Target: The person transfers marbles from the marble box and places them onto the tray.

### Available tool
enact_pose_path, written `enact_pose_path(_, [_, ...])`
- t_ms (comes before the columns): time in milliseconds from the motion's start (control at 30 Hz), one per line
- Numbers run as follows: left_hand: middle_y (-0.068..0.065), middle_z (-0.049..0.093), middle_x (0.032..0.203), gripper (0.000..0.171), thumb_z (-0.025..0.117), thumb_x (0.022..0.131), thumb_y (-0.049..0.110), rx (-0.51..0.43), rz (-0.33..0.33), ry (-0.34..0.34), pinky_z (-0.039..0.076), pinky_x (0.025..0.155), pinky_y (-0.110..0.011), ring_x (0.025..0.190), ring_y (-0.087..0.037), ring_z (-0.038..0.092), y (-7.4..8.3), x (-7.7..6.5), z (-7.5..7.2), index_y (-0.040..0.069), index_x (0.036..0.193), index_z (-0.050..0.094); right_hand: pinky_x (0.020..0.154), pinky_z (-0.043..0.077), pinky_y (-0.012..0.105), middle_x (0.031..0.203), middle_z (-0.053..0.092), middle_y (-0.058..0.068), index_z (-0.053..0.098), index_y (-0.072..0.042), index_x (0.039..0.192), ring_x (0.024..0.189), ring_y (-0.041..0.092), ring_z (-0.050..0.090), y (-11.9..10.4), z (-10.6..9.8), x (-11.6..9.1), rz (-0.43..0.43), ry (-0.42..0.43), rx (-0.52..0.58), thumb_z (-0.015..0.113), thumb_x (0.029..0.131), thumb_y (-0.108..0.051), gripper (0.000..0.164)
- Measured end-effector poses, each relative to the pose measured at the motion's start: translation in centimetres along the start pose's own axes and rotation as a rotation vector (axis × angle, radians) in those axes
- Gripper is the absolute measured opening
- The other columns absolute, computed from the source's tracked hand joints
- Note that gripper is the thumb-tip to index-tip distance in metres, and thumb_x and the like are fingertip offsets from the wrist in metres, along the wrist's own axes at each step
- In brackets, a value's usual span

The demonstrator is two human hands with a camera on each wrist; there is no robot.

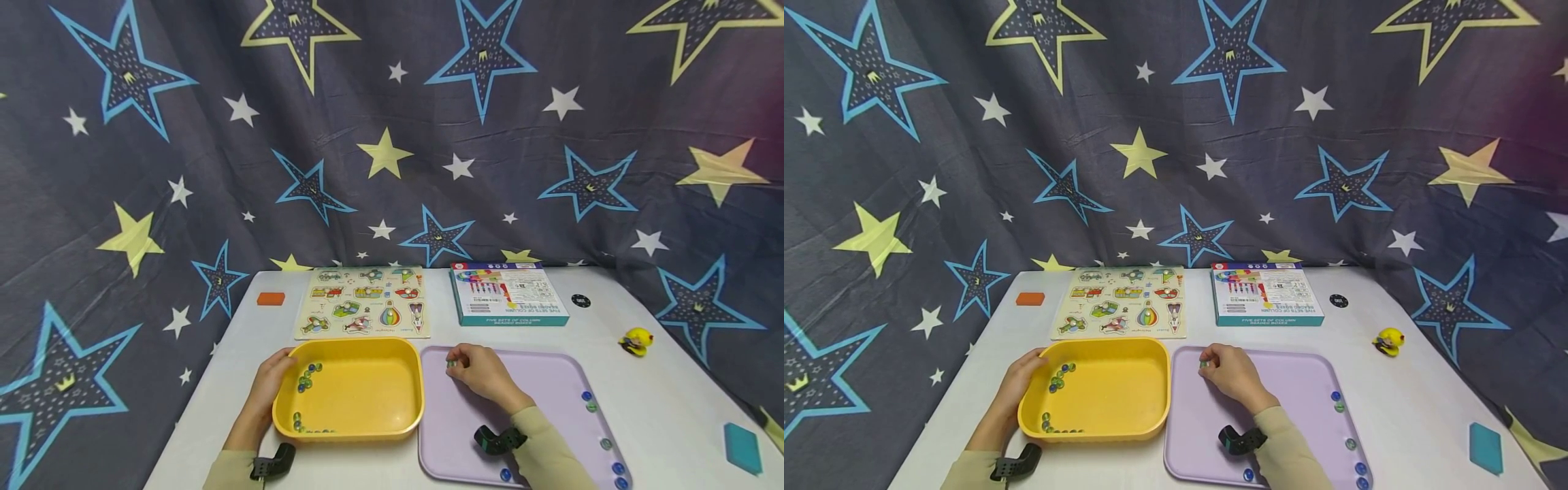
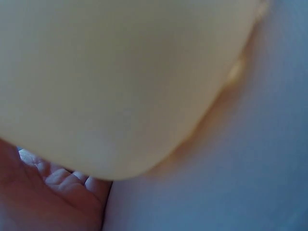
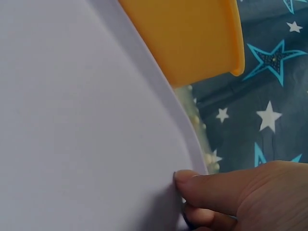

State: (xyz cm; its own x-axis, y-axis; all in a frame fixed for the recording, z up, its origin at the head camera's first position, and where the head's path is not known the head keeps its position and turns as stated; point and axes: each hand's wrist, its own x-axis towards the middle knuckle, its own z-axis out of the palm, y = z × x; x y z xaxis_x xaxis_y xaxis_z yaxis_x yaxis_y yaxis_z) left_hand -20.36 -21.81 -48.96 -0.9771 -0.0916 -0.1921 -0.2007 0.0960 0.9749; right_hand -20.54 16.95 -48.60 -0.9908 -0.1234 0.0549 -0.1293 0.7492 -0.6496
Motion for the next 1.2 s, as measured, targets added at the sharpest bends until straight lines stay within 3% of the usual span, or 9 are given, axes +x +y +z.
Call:
enact_pose_path(200, [-0.012, 0.057, 0.110, 0.033, 0.043, 0.089, 0.022, 0.007, 0.000, -0.003, 0.046, 0.078, -0.026, 0.094, -0.022, 0.053, 0.0, -0.1, 0.0, 0.008, 0.116, 0.055, 0.051, 0.038, 0.024, 0.066, 0.053, -0.003, 0.064, -0.013, 0.093, 0.057, 0.012, 0.047, -0.3, -1.1, -0.1, 0.003, -0.069, 0.054, 0.071, 0.074, -0.013, 0.020])
enact_pose_path(300, [-0.012, 0.057, 0.110, 0.033, 0.044, 0.088, 0.022, 0.007, 0.000, -0.003, 0.046, 0.078, -0.026, 0.094, -0.023, 0.052, 0.1, -0.1, 0.1, 0.007, 0.116, 0.055, 0.050, 0.038, 0.024, 0.068, 0.054, -0.003, 0.064, -0.012, 0.096, 0.057, 0.012, 0.048, -0.9, -2.0, -0.4, -0.014, -0.054, 0.065, 0.070, 0.075, -0.014, 0.022])
enact_pose_path(500, [-0.012, 0.057, 0.109, 0.033, 0.043, 0.088, 0.021, 0.006, -0.004, 0.001, 0.045, 0.078, -0.026, 0.093, -0.023, 0.052, 0.2, 0.0, 0.0, 0.007, 0.115, 0.056, 0.054, 0.041, 0.024, 0.073, 0.056, -0.006, 0.066, -0.014, 0.096, 0.063, 0.014, 0.049, -4.8, -2.6, -1.2, -0.143, -0.036, 0.120, 0.066, 0.081, -0.020, 0.017])
enact_pose_path(733, [-0.010, 0.058, 0.110, 0.032, 0.042, 0.089, 0.022, 0.014, -0.008, 0.011, 0.046, 0.079, -0.026, 0.094, -0.022, 0.052, -0.1, 0.1, 0.1, 0.009, 0.115, 0.056, 0.057, 0.045, 0.022, 0.075, 0.058, -0.010, 0.066, -0.016, 0.091, 0.065, 0.009, 0.051, -10.1, 0.8, -1.5, -0.333, -0.136, 0.239, 0.062, 0.085, -0.022, 0.010])
enact_pose_path(867, [-0.010, 0.057, 0.110, 0.033, 0.042, 0.089, 0.023, 0.018, -0.009, 0.010, 0.045, 0.079, -0.026, 0.095, -0.022, 0.052, -0.3, 0.1, 0.1, 0.009, 0.116, 0.055, 0.057, 0.043, 0.020, 0.073, 0.057, -0.011, 0.066, -0.017, 0.089, 0.064, 0.006, 0.050, -12.0, 3.5, -1.2, -0.348, -0.198, 0.242, 0.061, 0.085, -0.024, 0.010])
enact_pose_path(1033, [-0.011, 0.057, 0.109, 0.032, 0.043, 0.089, 0.023, 0.008, -0.001, 0.004, 0.045, 0.079, -0.026, 0.094, -0.023, 0.052, -0.2, 0.0, 0.0, 0.009, 0.115, 0.056, 0.054, 0.038, 0.018, 0.069, 0.055, -0.013, 0.064, -0.022, 0.088, 0.059, 0.003, 0.046, -14.2, 6.1, -0.9, -0.366, -0.328, 0.148, 0.061, 0.085, -0.028, 0.007])
enact_pose_path(1200, [-0.012, 0.057, 0.110, 0.033, 0.045, 0.088, 0.022, 0.000, 0.000, 0.000, 0.046, 0.078, -0.026, 0.094, -0.022, 0.053, 0.0, -0.2, 0.1, 0.007, 0.115, 0.055, 0.057, 0.039, 0.017, 0.069, 0.055, -0.013, 0.064, -0.017, 0.094, 0.059, 0.001, 0.047, -15.9, 8.1, -0.5, -0.363, -0.465, 0.084, 0.063, 0.084, -0.027, 0.015])
